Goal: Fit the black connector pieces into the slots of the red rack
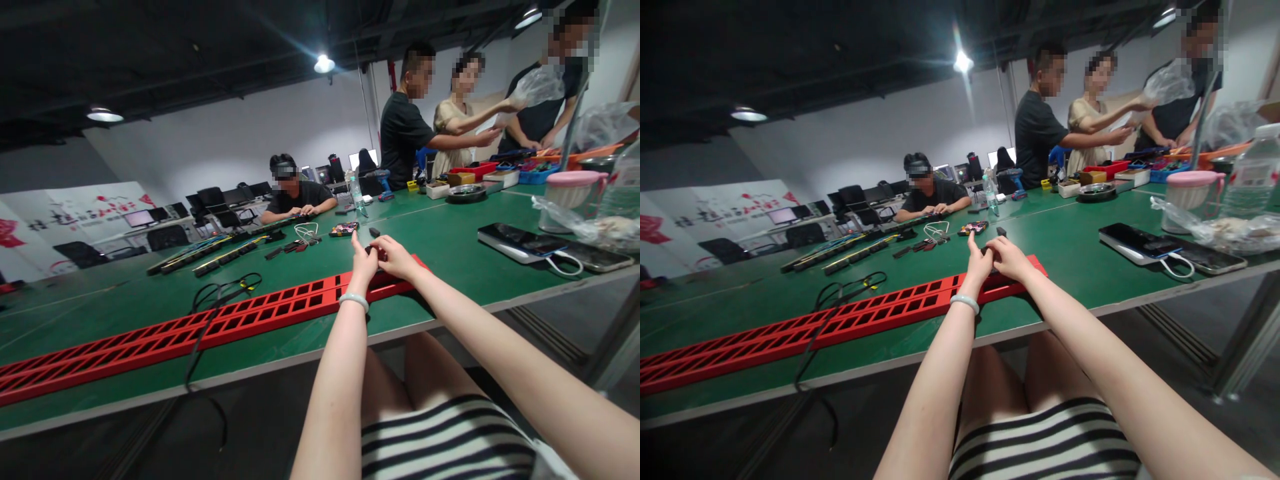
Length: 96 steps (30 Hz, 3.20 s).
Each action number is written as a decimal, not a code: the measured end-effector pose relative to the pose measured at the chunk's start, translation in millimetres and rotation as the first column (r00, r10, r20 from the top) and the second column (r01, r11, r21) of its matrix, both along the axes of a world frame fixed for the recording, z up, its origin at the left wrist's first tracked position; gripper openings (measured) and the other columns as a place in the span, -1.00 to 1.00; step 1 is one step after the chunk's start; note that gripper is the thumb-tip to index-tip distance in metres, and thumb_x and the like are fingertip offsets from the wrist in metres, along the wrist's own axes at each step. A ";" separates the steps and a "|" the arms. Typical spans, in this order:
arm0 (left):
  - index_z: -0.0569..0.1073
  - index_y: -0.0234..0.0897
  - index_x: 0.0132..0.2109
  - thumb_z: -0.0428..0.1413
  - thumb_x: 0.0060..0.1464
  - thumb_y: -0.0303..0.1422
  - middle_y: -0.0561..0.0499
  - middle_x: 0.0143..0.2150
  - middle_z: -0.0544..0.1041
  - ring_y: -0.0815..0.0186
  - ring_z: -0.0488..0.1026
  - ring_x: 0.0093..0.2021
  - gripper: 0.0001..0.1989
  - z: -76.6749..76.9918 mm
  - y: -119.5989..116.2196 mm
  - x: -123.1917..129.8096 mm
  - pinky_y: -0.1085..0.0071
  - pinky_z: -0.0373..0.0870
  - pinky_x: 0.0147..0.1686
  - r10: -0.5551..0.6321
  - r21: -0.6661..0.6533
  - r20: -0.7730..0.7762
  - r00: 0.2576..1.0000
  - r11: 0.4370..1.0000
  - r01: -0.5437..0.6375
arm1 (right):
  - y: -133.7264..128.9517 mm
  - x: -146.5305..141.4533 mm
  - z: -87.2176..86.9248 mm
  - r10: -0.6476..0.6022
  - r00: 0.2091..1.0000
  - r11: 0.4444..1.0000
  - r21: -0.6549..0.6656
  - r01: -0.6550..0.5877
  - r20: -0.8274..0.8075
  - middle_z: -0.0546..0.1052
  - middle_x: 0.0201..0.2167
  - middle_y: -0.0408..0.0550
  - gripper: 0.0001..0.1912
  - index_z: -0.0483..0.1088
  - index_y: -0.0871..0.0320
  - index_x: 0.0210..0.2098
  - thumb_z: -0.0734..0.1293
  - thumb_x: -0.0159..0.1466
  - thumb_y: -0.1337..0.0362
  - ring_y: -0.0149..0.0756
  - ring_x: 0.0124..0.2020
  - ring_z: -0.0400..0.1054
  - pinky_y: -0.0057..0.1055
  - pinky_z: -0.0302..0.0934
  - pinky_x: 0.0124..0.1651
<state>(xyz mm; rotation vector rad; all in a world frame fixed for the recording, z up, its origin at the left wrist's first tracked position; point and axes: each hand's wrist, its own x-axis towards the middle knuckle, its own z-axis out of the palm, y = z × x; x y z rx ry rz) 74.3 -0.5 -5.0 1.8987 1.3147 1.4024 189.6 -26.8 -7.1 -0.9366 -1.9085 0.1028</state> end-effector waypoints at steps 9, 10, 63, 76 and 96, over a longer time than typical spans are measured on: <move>-0.01 -0.31 0.17 -0.01 0.00 -0.40 -0.15 -0.10 0.40 0.26 0.39 -0.17 -0.41 -9.4 10.7 -2.7 0.34 0.28 -0.14 -0.075 0.054 -0.071 0.995 0.995 0.079 | 4.3 2.2 -4.2 -0.092 0.994 0.996 0.000 0.092 0.058 0.39 -0.34 -0.09 -0.69 0.29 0.17 -0.20 0.23 0.02 0.42 -0.38 -0.35 0.26 -0.47 0.14 -0.28; -0.03 -0.32 0.17 -0.01 0.01 -0.39 -0.15 -0.14 0.42 0.26 0.40 -0.19 -0.41 -9.7 11.9 -3.0 0.33 0.29 -0.15 -0.070 0.047 -0.082 0.994 0.996 0.074 | 5.5 3.0 -5.2 -0.105 0.993 0.994 0.002 0.105 0.056 0.39 -0.33 -0.09 -0.69 0.29 0.16 -0.20 0.24 0.02 0.41 -0.38 -0.36 0.26 -0.47 0.14 -0.28; 0.30 -0.28 -0.11 -0.08 0.04 -0.39 -0.09 -0.24 0.47 0.32 0.41 -0.25 -0.76 -2.9 8.0 -18.0 0.40 0.28 -0.19 0.272 0.118 -0.139 0.952 0.959 -0.257 | 17.7 3.8 -12.8 -0.249 0.967 0.964 -0.113 0.242 -0.050 0.43 -0.34 -0.06 -0.64 0.33 0.17 -0.25 0.34 -0.04 0.18 -0.35 -0.39 0.30 -0.40 0.17 -0.26; 0.35 -0.28 -0.19 -0.07 0.02 -0.38 -0.08 -0.30 0.49 0.30 0.42 -0.29 -0.80 -6.1 13.5 -15.5 0.40 0.29 -0.23 0.245 0.147 -0.227 0.943 0.965 -0.215 | 23.5 8.7 -15.7 -0.270 0.963 0.955 -0.131 0.266 -0.014 0.46 -0.33 -0.02 -0.63 0.36 0.19 -0.25 0.34 -0.02 0.13 -0.33 -0.36 0.34 -0.42 0.19 -0.25; 0.41 -0.36 -0.22 0.03 -0.08 -0.41 -0.10 -0.33 0.50 0.37 0.42 -0.38 -0.78 -3.0 18.5 -36.0 0.44 0.33 -0.31 -0.153 -0.274 -0.166 0.974 0.956 0.103 | 39.2 13.1 -20.3 -0.304 0.953 0.906 -0.306 0.293 0.011 0.50 -0.38 0.00 -0.66 0.41 0.19 -0.38 0.33 -0.06 0.06 -0.25 -0.34 0.37 -0.43 0.19 -0.31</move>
